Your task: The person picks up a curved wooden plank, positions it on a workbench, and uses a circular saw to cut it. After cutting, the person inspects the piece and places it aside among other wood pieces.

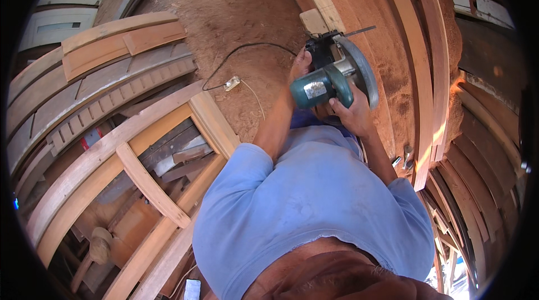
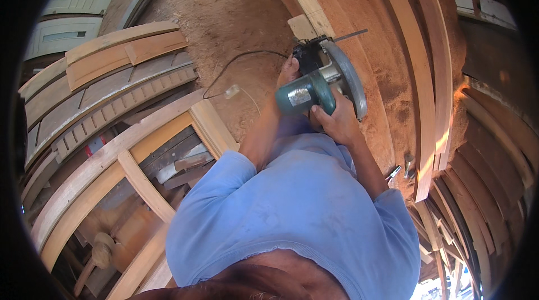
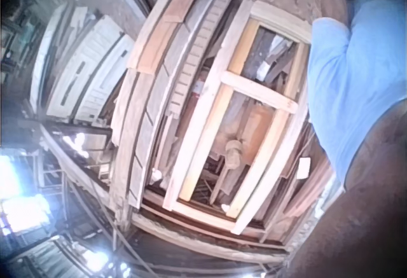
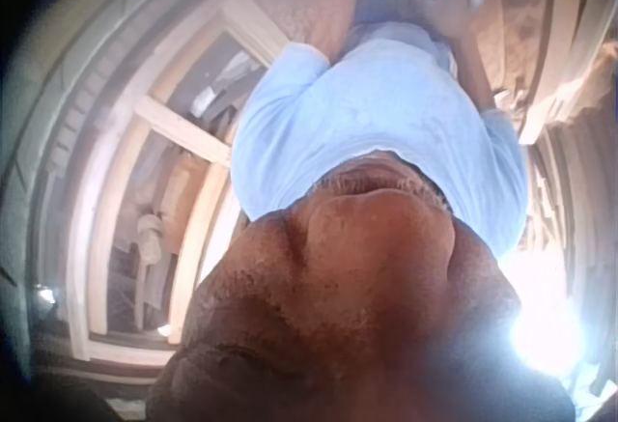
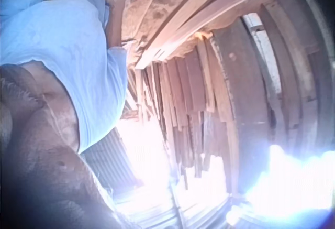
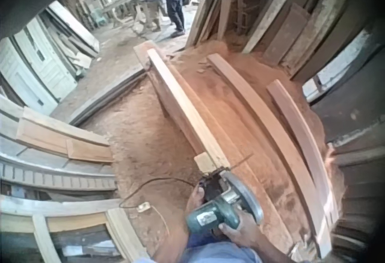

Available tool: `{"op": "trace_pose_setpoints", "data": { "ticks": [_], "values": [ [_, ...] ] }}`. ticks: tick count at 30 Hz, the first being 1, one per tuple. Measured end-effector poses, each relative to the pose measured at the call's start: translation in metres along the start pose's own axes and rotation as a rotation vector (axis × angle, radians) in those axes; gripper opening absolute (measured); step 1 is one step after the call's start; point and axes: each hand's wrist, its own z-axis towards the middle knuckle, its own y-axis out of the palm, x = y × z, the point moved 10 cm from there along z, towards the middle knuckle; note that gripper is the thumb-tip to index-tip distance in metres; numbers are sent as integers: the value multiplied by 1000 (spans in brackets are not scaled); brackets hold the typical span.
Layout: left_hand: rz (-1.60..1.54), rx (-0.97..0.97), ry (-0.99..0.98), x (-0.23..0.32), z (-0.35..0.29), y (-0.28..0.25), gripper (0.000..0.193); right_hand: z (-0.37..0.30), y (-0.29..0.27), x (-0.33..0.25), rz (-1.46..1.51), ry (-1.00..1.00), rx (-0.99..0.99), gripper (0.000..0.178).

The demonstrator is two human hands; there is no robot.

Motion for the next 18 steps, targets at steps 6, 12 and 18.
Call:
{"op": "trace_pose_setpoints", "data": {
  "ticks": [6, 12, 18],
  "values": [
    [-42, 16, -23, -31, -26, -3, 59, -33, -5, 15, -2, 16, 38, 37],
    [-11, 17, -5, -24, -27, 6, 60, -36, -3, 13, 12, 23, 29, 34],
    [34, 6, 28, -5, -13, 16, 59, -21, -2, -1, 33, -62, 18, 31]
  ]
}}
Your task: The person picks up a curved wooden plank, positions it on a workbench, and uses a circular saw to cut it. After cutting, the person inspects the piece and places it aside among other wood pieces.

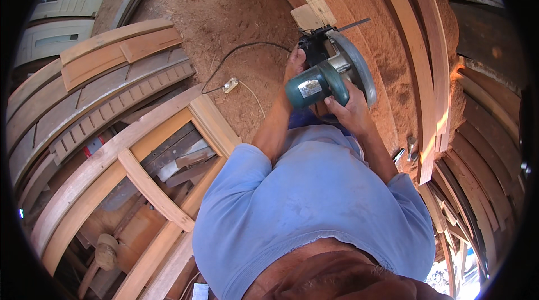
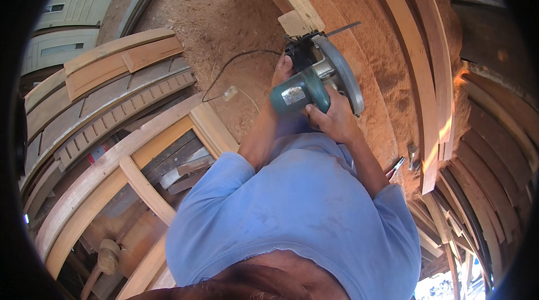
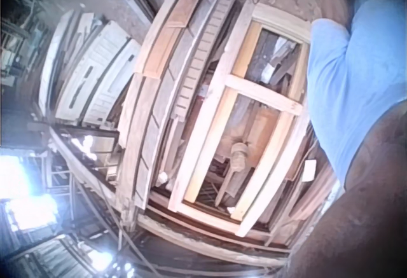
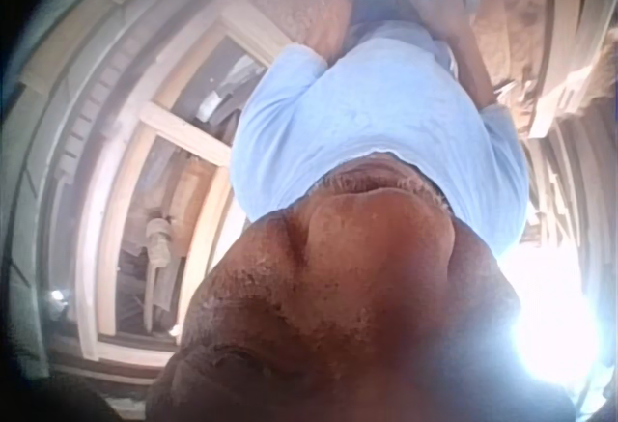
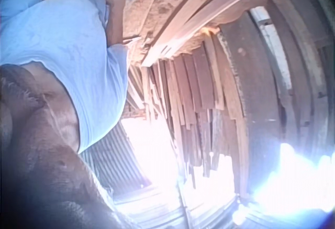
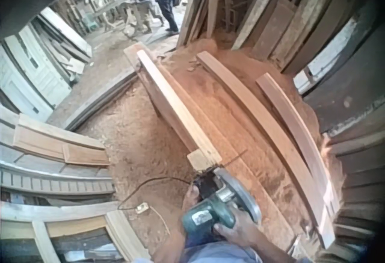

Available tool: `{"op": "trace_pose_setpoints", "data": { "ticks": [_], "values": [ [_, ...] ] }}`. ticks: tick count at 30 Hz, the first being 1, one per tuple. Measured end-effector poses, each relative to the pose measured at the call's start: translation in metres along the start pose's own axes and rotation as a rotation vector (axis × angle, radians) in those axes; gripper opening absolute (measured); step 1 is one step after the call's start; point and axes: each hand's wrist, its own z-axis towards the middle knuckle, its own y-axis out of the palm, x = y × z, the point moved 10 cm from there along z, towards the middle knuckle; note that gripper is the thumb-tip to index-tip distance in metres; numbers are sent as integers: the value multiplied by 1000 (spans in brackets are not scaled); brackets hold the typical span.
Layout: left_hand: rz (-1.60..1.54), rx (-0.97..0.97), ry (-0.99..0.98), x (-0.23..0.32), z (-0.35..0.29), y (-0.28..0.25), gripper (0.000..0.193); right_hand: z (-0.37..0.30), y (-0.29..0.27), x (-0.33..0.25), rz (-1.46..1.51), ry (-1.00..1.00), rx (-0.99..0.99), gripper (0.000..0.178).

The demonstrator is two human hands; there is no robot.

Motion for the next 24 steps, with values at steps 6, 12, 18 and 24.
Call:
{"op": "trace_pose_setpoints", "data": {
  "ticks": [6, 12, 18, 24],
  "values": [
    [-29, -8, -6, 7, 16, -16, 57, 16, 10, 4, 167, 117, -41, 29],
    [-70, 31, -7, 12, 23, -20, 56, 34, 6, 2, -2, -57, 16, 25],
    [-8, 28, -38, 29, 35, -16, 56, 52, 9, -7, -16, -45, 16, 25],
    [-21, 11, 15, 43, 54, -18, 56, 72, 13, -6, 2, -41, -20, 28]
  ]
}}
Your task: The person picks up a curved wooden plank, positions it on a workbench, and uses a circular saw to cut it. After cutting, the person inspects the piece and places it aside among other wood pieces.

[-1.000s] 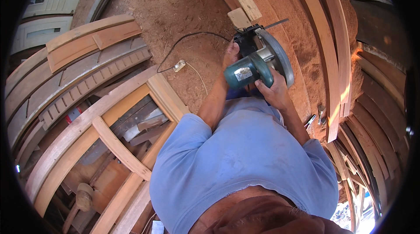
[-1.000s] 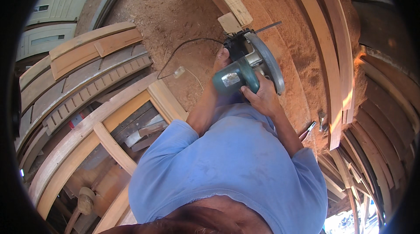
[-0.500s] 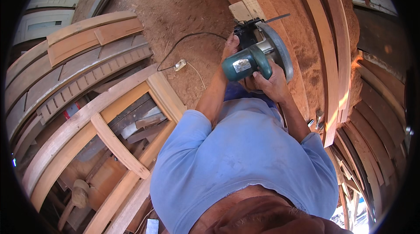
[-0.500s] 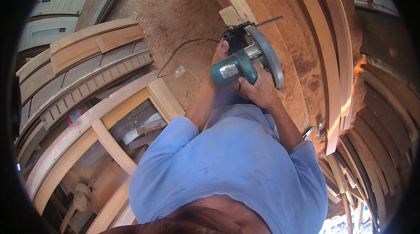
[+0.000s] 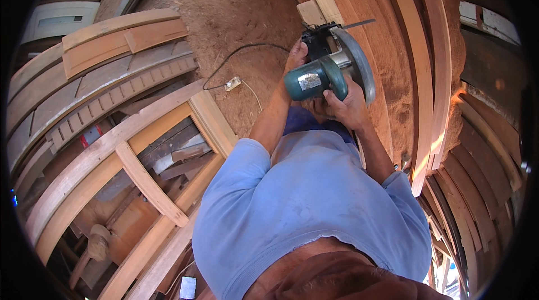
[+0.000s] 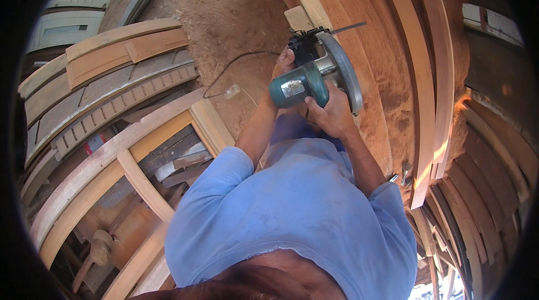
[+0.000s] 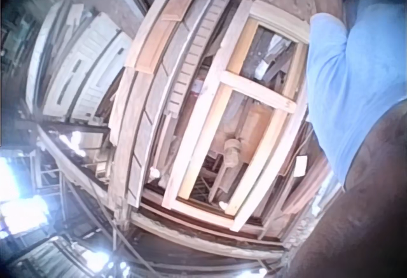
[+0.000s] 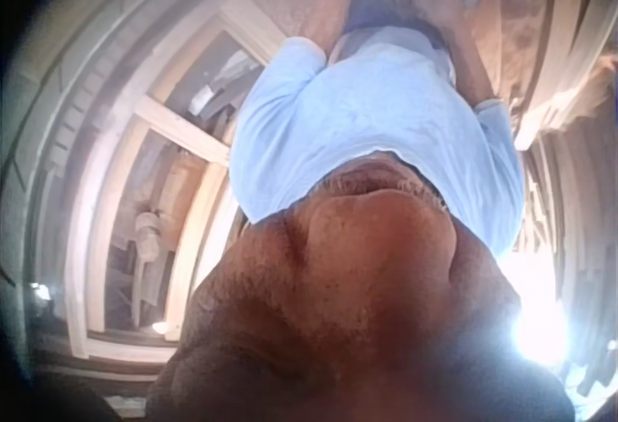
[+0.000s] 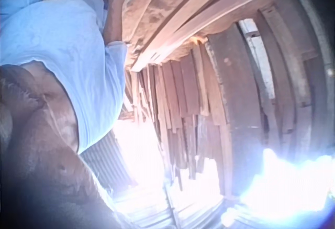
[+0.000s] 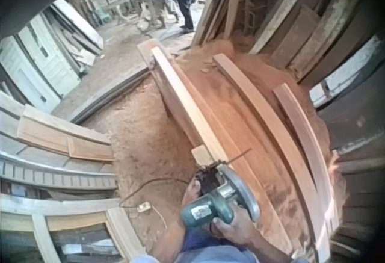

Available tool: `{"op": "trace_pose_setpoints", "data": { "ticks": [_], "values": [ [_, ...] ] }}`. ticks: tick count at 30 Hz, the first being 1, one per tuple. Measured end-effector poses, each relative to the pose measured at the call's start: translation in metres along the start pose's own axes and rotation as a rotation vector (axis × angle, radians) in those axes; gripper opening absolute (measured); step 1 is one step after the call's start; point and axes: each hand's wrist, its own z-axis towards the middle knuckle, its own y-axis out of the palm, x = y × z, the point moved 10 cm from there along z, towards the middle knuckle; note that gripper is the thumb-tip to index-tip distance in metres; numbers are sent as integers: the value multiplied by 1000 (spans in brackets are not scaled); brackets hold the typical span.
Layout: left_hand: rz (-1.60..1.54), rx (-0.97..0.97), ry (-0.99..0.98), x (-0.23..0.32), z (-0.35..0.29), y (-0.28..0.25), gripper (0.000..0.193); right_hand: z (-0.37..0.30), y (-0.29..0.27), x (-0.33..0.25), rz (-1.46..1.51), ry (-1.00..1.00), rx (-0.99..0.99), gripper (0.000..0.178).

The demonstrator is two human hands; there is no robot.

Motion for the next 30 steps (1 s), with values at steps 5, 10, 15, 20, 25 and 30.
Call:
{"op": "trace_pose_setpoints", "data": {
  "ticks": [5, 10, 15, 20, 25, 30],
  "values": [
    [14, 2, -4, 10, 13, -8, 56, 16, 0, -7, -13, 14, -2, 29],
    [9, 1, 37, 12, 20, -15, 54, 22, 2, -6, -13, 40, -19, 30],
    [21, 7, 28, 12, 26, -21, 56, 27, 4, -8, 39, 54, -10, 29],
    [45, 6, 35, 16, 28, -23, 55, 30, 4, -16, 1, 31, -14, 28],
    [36, 4, 34, 19, 31, -22, 56, 33, 5, -18, 11, 23, -6, 28],
    [8, -15, 44, 21, 36, -21, 56, 37, 6, -23, -2, 21, -10, 27]
  ]
}}
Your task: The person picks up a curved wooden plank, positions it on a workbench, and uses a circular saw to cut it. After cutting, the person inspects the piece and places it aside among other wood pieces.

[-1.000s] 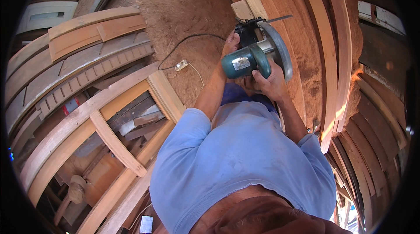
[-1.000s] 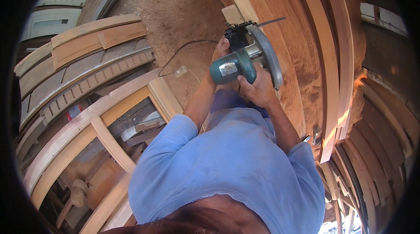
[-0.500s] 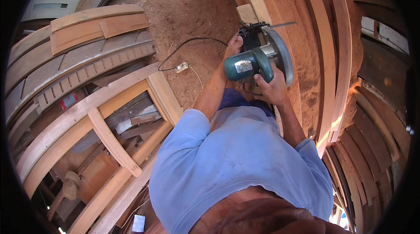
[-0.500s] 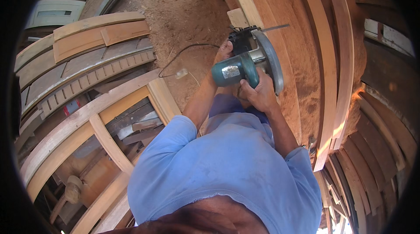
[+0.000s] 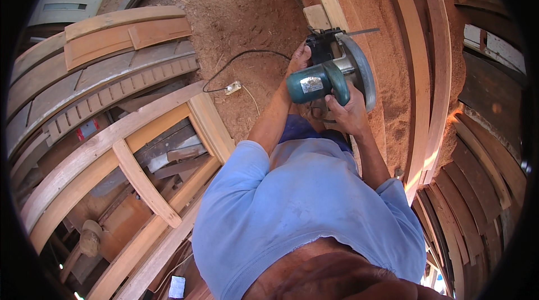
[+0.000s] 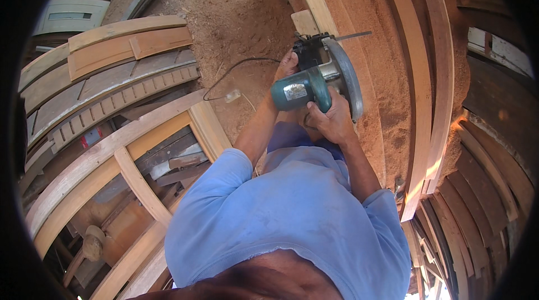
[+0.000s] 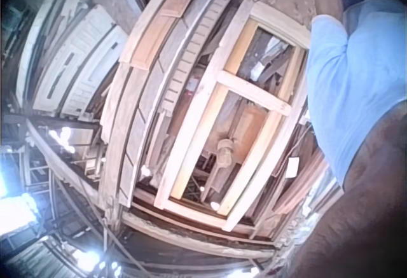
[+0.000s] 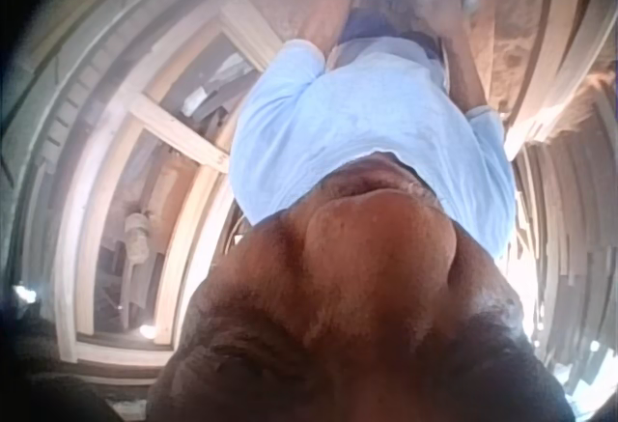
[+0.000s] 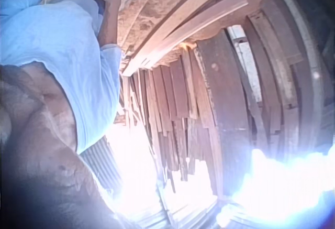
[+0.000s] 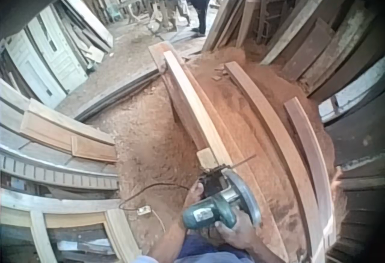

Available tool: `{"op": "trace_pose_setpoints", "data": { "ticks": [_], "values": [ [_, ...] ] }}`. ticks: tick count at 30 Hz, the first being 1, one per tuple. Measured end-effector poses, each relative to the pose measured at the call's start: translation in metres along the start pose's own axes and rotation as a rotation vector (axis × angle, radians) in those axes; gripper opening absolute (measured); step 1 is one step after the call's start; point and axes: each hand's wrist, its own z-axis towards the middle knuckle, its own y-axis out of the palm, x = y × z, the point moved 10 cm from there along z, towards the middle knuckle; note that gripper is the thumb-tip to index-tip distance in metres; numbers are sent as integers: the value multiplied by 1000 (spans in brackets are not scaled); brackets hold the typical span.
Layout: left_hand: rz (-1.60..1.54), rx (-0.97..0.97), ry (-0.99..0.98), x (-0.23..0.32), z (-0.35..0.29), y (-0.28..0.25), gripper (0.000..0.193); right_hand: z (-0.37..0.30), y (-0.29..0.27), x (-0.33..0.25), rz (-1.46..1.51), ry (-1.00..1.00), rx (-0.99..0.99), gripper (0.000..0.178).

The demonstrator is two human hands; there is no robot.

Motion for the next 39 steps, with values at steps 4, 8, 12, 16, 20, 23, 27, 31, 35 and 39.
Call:
{"op": "trace_pose_setpoints", "data": {
  "ticks": [4, 8, 12, 16, 20, 23, 27, 31, 35, 39],
  "values": [
    [-3, 2, 8, 2, 2, 1, 57, 2, 2, 4, 12, 39, -26, 27],
    [-7, 1, 4, 6, 5, 1, 56, 5, 4, 7, 33, 51, -32, 29],
    [-26, 14, 10, 7, 7, -2, 55, 8, 5, 6, 63, 40, -26, 32],
    [-35, -1, 5, 11, 9, 1, 54, 11, 6, 7, 44, 63, -37, 32],
    [-26, 13, 14, 15, 10, 5, 53, 15, 5, 4, -19, 53, -31, 31],
    [-21, 9, 36, 15, 14, -3, 52, 18, 6, -1, -27, 58, -28, 31],
    [-15, 1, 31, 15, 19, -8, 51, 21, 8, 5, 46, 70, -21, 31],
    [-3, -9, 30, 16, 22, -11, 53, 25, 8, -1, 16, 71, -25, 31],
    [0, -7, 30, 19, 26, -12, 54, 29, 9, 0, 9, 57, -24, 30],
    [-4, -1, 32, 23, 27, -7, 55, 32, 9, 5, 45, 62, -25, 30]
  ]
}}
